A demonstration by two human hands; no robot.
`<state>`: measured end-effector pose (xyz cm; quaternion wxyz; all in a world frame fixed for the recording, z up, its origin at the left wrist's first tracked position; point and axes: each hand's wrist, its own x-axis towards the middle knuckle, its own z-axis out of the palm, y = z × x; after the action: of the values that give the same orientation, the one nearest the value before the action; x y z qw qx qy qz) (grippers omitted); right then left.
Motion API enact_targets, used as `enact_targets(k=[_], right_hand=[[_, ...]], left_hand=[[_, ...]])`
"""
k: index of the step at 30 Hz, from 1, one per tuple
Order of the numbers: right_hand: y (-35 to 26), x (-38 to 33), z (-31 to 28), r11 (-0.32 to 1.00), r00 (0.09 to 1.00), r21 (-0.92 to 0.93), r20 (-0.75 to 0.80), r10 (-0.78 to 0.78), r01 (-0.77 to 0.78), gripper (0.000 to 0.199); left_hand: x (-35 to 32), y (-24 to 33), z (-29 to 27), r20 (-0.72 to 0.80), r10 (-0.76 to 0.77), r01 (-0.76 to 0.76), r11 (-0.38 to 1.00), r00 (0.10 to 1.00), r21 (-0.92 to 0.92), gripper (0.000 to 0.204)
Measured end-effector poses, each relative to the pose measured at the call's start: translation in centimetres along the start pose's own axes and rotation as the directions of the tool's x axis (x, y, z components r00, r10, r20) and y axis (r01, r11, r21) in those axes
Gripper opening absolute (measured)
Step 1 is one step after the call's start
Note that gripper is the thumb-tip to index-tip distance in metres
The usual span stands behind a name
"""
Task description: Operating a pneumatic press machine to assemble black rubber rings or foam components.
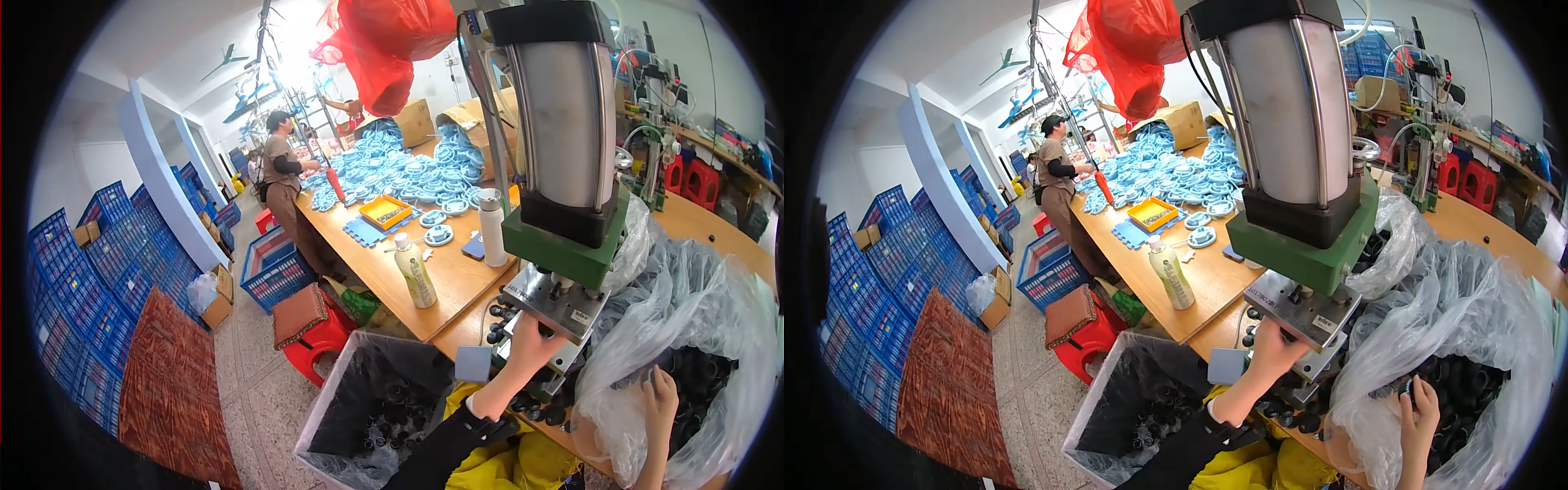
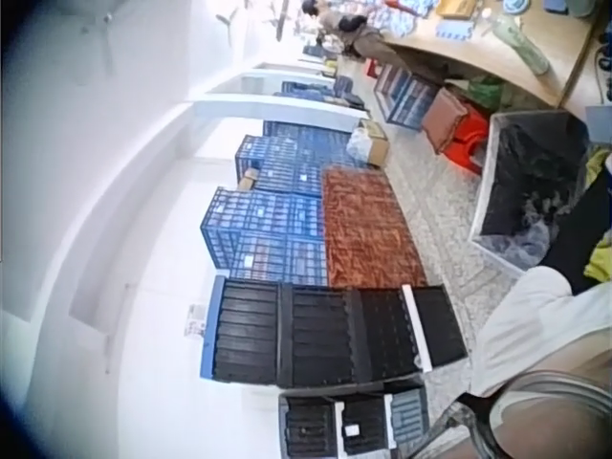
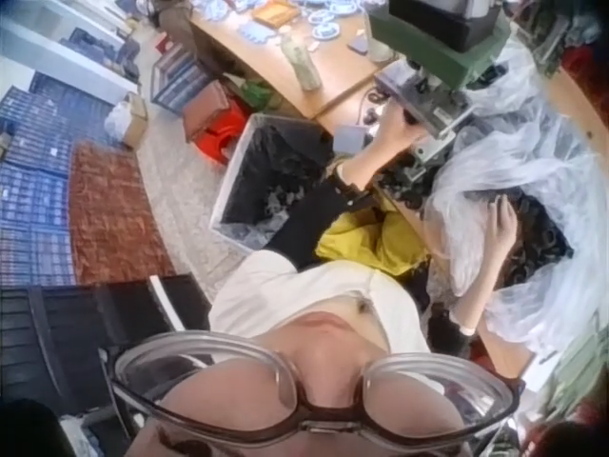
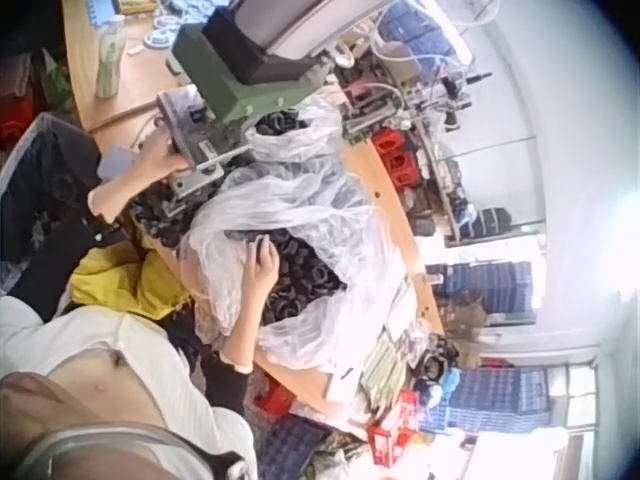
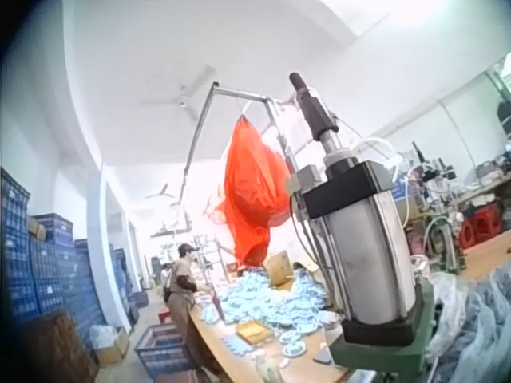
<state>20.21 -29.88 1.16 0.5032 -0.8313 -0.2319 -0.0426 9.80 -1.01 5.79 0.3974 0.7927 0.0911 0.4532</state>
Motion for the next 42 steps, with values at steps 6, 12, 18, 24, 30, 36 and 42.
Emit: enact_targets(k=[6,12,18,24,30,36,42], right_hand=[[-5.0,-2.7,2.5,0.934,0.99,0.344,0.06,-0.126,0.098,0.058],[-9.2,-1.1,9.3,0.869,0.962,0.485,0.175,-0.208,0.1,0.059],[-12.8,1.8,14.9,0.94,0.966,0.299,0.143,-0.214,0.164,0.046],[-12.7,3.4,15.8,0.926,0.953,0.269,0.067,-0.294,0.267,0.036],[-11.6,0.5,12.1,0.897,0.936,0.321,0.077,-0.344,0.303,0.049],[1.6,2.0,5.6,0.993,0.998,-0.113,0.062,0.022,-0.015,0.025],[5.6,7.1,5.2,0.869,0.996,-0.491,-0.032,-0.084,0.058,0.034]], left_hand=[[-1.1,-1.8,1.7,-0.101,-0.068,0.065,0.997,0.993,-0.038,0.038],[-5.7,-3.4,0.8,-0.426,-0.063,0.118,0.988,0.902,0.103,0.035],[-18.6,-9.8,-13.6,-0.648,-0.178,0.619,0.557,0.741,0.554,0.063],[-18.3,-11.4,-15.6,-0.554,-0.184,0.537,0.61,0.812,0.583,0.061],[-9.8,-12.4,-7.3,-0.038,0.005,0.02,0.783,0.999,0.621,0.033],[-9.9,-13.1,-6.5,0.129,-0.11,-0.011,0.716,0.985,0.698,0.027],[-10.1,-13.7,-6.2,0.129,-0.085,-0.016,0.775,0.988,0.632,0.031]])
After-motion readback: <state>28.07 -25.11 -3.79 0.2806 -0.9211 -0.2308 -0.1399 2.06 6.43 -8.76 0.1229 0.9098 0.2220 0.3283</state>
